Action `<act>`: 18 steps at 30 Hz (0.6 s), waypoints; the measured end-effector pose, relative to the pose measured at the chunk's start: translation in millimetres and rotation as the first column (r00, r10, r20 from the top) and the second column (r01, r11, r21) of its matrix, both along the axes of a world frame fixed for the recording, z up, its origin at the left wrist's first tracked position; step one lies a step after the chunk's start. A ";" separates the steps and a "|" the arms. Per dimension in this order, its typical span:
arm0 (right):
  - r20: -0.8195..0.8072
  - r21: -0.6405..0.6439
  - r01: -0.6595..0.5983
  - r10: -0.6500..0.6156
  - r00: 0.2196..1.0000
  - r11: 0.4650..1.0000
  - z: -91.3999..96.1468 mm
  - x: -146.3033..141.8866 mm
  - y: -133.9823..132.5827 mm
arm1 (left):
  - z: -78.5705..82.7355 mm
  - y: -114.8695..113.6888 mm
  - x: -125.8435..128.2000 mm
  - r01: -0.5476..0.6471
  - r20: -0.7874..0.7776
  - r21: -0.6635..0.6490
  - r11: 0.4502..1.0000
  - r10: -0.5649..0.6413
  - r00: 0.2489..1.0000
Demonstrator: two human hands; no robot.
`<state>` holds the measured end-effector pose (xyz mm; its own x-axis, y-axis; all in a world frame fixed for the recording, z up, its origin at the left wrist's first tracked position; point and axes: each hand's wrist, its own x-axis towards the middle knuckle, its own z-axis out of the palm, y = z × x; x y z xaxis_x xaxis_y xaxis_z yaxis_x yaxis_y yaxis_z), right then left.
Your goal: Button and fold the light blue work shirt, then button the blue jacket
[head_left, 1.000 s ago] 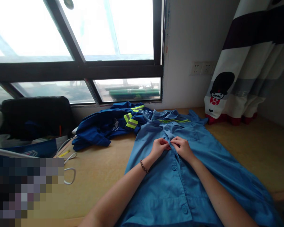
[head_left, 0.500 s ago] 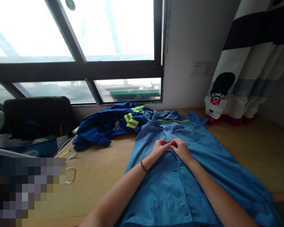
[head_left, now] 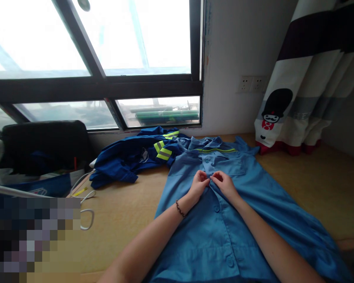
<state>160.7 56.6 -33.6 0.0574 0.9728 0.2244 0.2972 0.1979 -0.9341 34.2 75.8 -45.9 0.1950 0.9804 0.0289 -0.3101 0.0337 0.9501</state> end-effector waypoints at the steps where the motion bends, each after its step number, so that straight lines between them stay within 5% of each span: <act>1: -0.060 -0.052 -0.012 0.009 0.998 0.999 -1.5 0.5 1.1 | -1.5 0.0 1.2 0.003 -0.015 0.029 1.000 -0.003 1.000; 7: -0.218 -0.359 -0.054 -0.027 0.976 0.932 -4.5 2.7 7.0 | -3.5 1.3 0.4 0.157 -0.086 0.232 0.960 -0.140 0.986; 12: -0.119 -0.336 0.017 -0.060 0.991 0.942 6.4 4.8 2.5 | 2.0 2.8 -7.1 0.200 -0.274 0.273 0.941 -0.124 0.954; 15: 0.188 -0.163 0.083 -0.052 0.981 0.983 15.7 3.9 -18.8 | 0.0 7.1 -7.9 0.172 -0.424 0.322 0.931 -0.020 0.906; 18: 0.655 -0.033 0.085 -0.043 0.754 0.996 20.0 0.5 -44.8 | -3.5 16.3 -6.5 0.199 -0.520 0.397 0.896 0.041 0.853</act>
